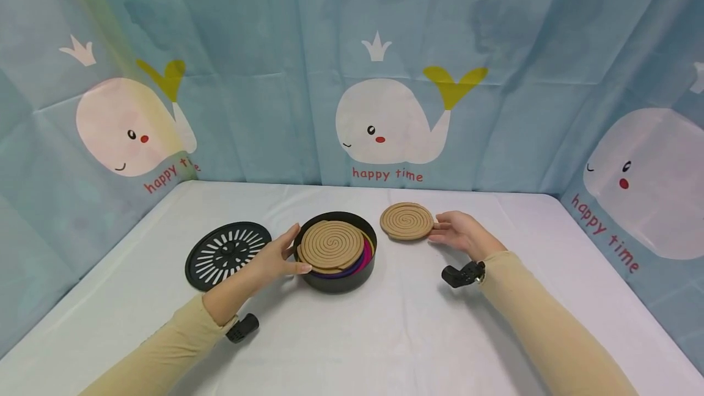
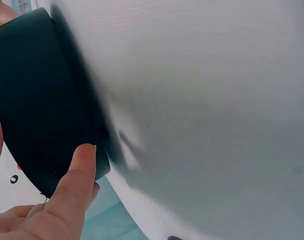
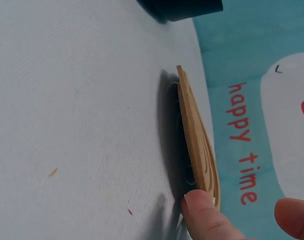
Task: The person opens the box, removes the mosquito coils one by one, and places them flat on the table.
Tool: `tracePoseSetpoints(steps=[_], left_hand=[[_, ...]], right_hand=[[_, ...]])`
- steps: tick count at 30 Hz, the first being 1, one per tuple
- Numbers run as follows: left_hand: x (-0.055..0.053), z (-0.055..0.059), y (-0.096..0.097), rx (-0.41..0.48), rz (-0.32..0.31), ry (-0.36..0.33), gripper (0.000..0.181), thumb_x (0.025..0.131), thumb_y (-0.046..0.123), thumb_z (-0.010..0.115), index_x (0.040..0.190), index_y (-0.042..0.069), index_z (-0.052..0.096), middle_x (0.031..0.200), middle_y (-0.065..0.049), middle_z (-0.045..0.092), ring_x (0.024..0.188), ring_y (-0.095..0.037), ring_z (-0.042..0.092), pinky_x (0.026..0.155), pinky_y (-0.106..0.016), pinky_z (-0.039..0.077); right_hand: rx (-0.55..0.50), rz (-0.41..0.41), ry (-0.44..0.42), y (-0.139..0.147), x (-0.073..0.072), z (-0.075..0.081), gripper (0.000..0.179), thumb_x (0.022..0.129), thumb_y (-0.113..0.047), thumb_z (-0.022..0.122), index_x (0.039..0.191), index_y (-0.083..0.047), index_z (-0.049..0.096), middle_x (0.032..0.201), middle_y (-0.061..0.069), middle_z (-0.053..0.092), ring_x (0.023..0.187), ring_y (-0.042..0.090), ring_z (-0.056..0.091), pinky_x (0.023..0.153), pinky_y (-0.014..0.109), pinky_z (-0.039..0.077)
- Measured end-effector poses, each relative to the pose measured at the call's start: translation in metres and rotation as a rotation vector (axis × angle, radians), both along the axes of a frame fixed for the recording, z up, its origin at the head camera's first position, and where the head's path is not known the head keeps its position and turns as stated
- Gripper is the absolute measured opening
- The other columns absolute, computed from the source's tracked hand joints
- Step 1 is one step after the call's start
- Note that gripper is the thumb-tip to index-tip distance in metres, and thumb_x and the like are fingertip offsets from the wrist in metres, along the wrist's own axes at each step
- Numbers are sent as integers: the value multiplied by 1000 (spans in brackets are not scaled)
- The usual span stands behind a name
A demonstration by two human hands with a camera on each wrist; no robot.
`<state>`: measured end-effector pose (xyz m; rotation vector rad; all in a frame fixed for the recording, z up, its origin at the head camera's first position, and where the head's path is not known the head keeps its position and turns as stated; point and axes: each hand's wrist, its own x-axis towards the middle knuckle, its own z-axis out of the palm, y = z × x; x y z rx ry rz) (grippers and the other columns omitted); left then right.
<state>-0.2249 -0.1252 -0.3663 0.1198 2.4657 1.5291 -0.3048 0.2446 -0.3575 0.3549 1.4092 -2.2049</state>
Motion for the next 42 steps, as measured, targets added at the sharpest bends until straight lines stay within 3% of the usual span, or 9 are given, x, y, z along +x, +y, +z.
tracePoseSetpoints(steps=[16,23,26,29,30,33,36,40,42], left_hand=[[-1,0,1,-21,4,1,98,81,6,79,156,4,15,159,-17,17,141,-39,25,114,-51,22],[-2,0,1,-40,3,4,98,81,8,79,156,4,15,159,-17,17,141,-39,26,114,-51,23],[-2,0,0,-38,1,5,99,81,8,79,156,5,15,159,-17,17,141,-39,26,113,-51,23],[-2,-1,0,-39,3,4,99,81,8,79,156,5,15,159,-17,17,141,-39,26,113,-51,23],[-2,-1,0,-39,4,4,99,81,8,80,156,5,15,159,-17,17,141,-39,26,113,-51,23],[-1,-1,0,-35,5,4,99,81,8,80,156,6,15,159,-17,17,141,-39,26,113,-51,23],[-1,0,0,-31,5,6,99,81,7,79,156,5,15,159,-17,17,141,-39,26,113,-51,24],[-1,0,0,-29,5,4,99,81,7,79,156,5,15,159,-17,17,141,-39,26,113,-51,24],[0,1,0,-28,4,3,99,81,6,79,156,4,15,159,-18,17,141,-39,26,113,-52,23]], right_hand=[[-6,35,53,21,18,0,61,104,-7,18,147,2,-24,155,27,-19,145,39,-5,115,41,9],[-29,64,87,26,31,7,64,106,-9,26,149,2,-20,157,24,-17,146,37,-1,114,40,14],[-29,78,106,26,38,11,66,106,-10,30,150,3,-17,157,25,-14,136,37,37,114,40,17],[-37,104,139,25,44,14,66,106,-10,32,150,5,-15,157,27,-11,108,25,62,114,41,21],[-43,109,148,24,46,16,66,106,-10,32,150,5,-14,157,29,-9,100,20,64,114,41,22],[-51,125,174,21,51,19,61,105,-8,35,150,7,-4,154,34,8,101,22,65,111,42,32],[-47,146,198,17,56,24,59,105,-8,37,149,7,0,154,32,12,106,23,63,107,40,39],[-38,195,237,8,64,30,65,106,-11,36,151,6,-7,156,30,-5,109,19,62,106,37,40],[-36,210,255,4,66,33,64,106,-12,37,151,6,-4,157,30,-6,109,17,61,106,36,40]])
